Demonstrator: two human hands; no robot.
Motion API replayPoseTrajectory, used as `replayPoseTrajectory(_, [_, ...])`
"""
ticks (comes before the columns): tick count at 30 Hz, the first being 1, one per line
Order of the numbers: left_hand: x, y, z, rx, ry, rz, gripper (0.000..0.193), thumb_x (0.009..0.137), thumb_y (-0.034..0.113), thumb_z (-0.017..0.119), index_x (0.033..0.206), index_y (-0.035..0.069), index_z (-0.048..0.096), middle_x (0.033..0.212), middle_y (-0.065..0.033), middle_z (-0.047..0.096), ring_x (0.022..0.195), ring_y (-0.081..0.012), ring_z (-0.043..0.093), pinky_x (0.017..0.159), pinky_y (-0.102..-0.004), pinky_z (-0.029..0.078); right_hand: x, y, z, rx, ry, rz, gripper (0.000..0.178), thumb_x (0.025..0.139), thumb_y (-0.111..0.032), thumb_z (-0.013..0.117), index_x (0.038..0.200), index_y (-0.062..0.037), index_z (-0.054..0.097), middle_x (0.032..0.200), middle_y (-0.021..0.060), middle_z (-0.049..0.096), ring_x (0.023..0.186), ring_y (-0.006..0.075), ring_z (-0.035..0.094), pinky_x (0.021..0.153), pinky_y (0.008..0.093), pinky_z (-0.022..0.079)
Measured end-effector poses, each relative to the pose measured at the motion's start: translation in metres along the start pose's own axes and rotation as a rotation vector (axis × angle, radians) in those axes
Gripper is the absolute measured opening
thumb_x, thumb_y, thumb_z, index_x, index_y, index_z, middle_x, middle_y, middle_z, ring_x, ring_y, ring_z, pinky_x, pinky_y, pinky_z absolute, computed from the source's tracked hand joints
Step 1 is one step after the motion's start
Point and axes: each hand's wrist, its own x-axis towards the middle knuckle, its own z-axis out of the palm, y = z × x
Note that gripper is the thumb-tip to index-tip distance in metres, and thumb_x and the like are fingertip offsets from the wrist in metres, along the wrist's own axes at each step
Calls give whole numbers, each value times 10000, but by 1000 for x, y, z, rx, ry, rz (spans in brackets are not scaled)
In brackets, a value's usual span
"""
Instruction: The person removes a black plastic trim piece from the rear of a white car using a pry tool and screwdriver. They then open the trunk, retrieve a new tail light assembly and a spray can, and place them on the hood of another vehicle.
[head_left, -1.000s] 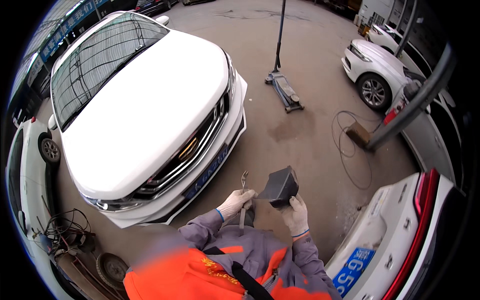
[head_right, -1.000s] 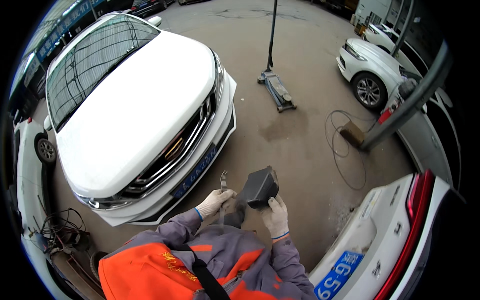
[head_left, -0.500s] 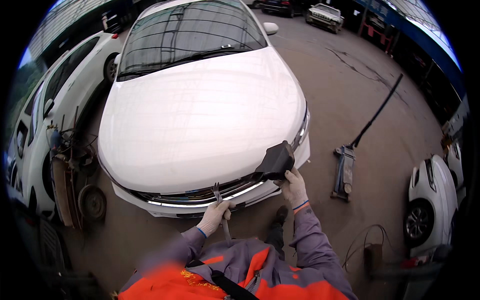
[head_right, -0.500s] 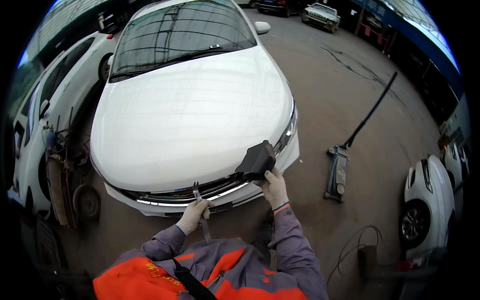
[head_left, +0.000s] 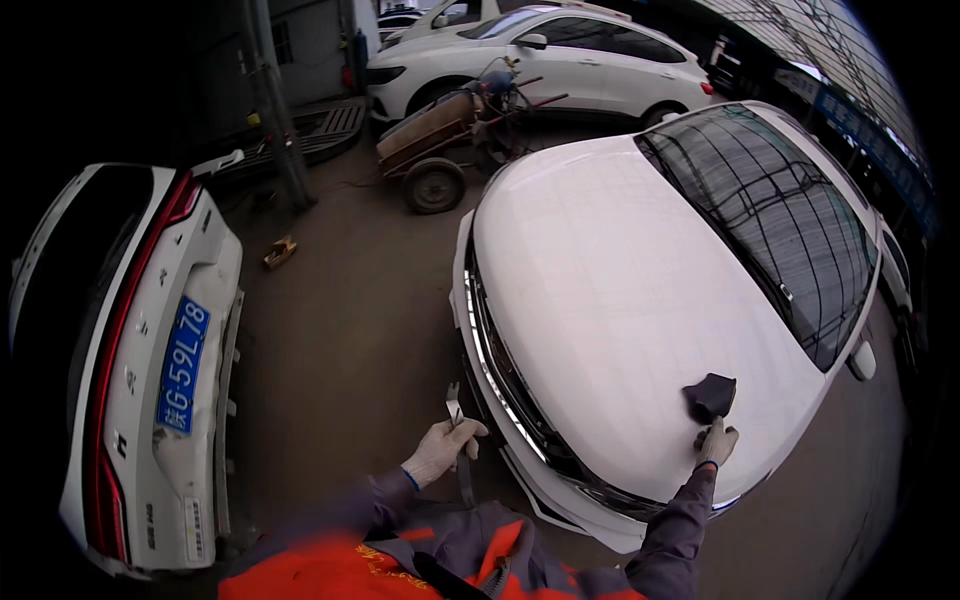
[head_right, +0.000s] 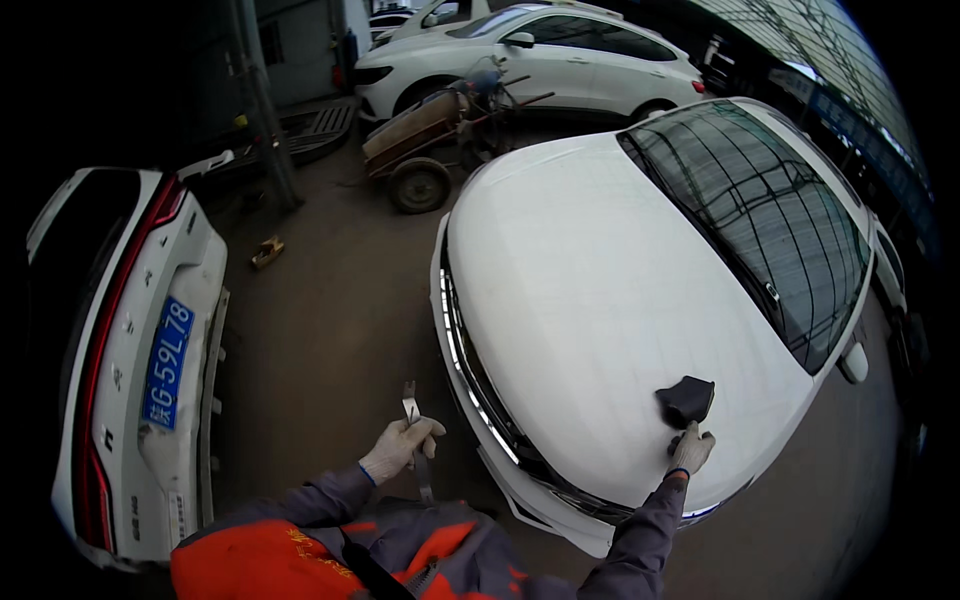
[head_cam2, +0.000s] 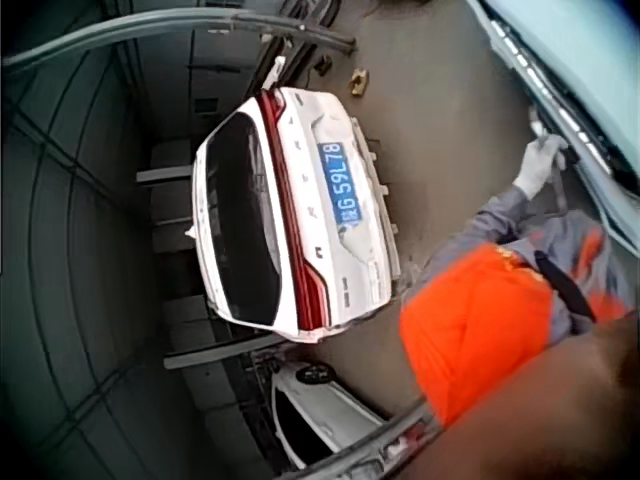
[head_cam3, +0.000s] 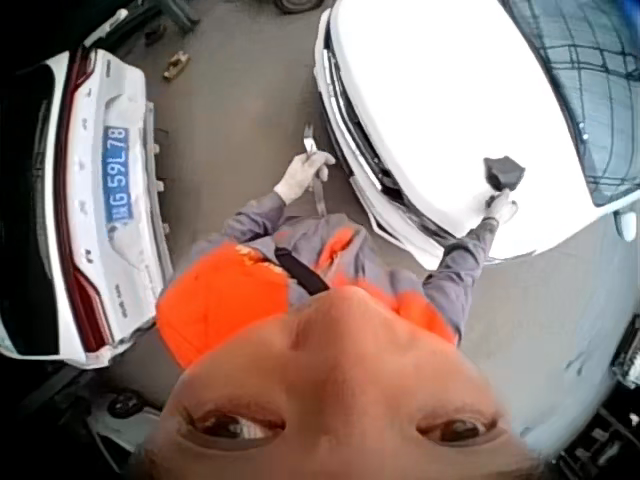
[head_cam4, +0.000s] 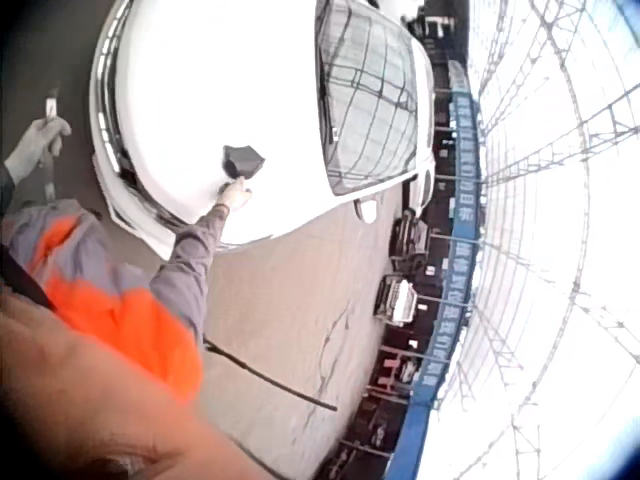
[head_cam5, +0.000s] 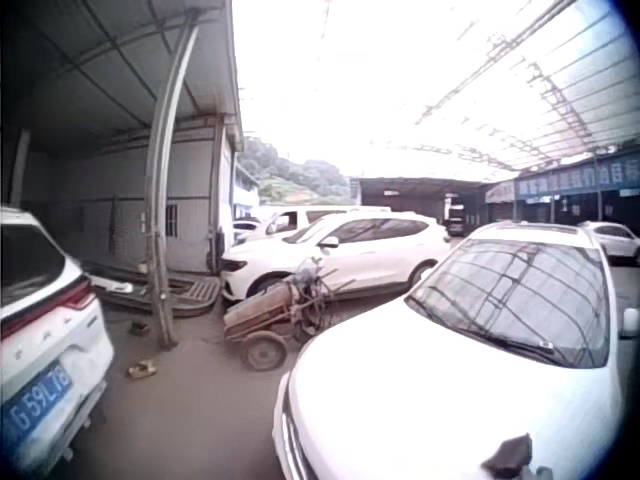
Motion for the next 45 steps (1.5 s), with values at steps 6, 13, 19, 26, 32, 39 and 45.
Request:
replayPoseTrajectory(6, [-119,-33,-13,-504,400,167,299,1010,264,479,1070,17,636,709,-35,614,467,-61,453,394,-234,340,-85,31,-4,-187,174,-635,435,970,-264,540,1289,26,484,1097,219,654,994,314,642,825,403,518])
replayPoseTrajectory(13, [-321,-138,-17,-558,884,243,302,1011,258,486,1113,13,631,758,-39,634,496,-60,482,410,-224,374,-493,60,40,-224,-1881,-1196,401,971,-305,553,1264,-30,535,1102,181,668,1036,310,638,868,392,506])
replayPoseTrajectory(19, [-488,-202,2,-679,1196,282,278,1014,238,507,1133,9,612,811,-9,619,665,-90,567,567,-236,460,-703,131,-79,-575,-2751,-649,411,965,-295,576,1269,-22,530,997,134,679,901,228,660,792,355,512])
replayPoseTrajectory(26, [-623,-303,19,-715,1580,-140,388,953,396,594,1114,46,640,751,-42,625,553,-125,553,491,-277,448,-820,180,-151,-825,-2850,-832,258,972,-220,570,1129,-15,583,804,59,664,701,129,630,620,285,506])
replayPoseTrajectory(32, [-643,-394,1,-1323,1657,322,219,906,200,567,1046,48,639,793,-71,665,560,-137,567,509,-288,469,-890,195,-146,-585,-2703,-559,197,970,-167,542,1108,-30,570,821,72,662,661,116,618,595,271,506])
replayPoseTrajectory(39, [-719,-394,-95,-1165,1539,216,262,975,253,543,1060,23,634,809,-54,651,606,-126,572,527,-287,456,-1008,208,-113,-389,-2569,-510,178,956,-117,511,1095,-16,555,803,61,629,620,125,592,583,275,502])
replayPoseTrajectory(45, [-795,-401,-201,-751,1492,44,253,961,265,559,878,38,634,721,3,563,588,-95,502,543,-271,411,-1113,222,-97,-222,-2510,-740,188,953,-96,489,1107,-13,558,765,63,618,613,135,593,557,284,496])
